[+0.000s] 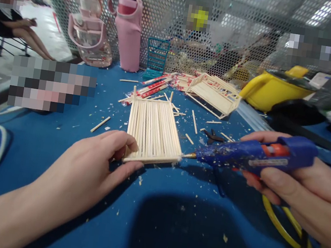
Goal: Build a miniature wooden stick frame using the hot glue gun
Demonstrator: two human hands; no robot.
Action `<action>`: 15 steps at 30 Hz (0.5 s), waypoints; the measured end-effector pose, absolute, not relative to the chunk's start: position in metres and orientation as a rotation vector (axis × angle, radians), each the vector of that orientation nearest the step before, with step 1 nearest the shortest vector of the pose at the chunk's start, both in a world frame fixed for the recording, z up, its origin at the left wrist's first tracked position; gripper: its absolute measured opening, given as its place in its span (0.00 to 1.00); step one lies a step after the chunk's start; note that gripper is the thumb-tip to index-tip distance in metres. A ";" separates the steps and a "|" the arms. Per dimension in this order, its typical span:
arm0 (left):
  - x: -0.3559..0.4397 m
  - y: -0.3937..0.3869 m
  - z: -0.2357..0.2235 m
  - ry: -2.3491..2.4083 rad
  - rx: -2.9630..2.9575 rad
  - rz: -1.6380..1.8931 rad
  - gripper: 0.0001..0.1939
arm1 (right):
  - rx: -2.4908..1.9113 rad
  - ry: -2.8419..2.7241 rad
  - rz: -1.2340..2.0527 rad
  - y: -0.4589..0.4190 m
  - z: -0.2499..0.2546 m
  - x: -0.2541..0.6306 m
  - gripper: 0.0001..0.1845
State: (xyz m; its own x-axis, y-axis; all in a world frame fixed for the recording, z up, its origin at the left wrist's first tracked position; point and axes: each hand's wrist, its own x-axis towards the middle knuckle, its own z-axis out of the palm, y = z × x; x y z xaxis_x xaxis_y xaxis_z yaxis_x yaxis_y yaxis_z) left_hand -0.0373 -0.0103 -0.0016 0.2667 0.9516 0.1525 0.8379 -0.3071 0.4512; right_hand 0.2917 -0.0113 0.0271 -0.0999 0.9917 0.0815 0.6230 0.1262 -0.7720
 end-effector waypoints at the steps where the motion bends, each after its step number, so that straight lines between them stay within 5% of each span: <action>1: -0.037 -0.010 -0.001 1.646 2.257 0.582 0.15 | -1.567 -1.860 0.764 -0.011 0.027 0.292 0.23; 15: -0.038 -0.011 -0.002 1.653 2.244 0.569 0.14 | -1.544 -1.971 0.594 -0.009 0.026 0.292 0.21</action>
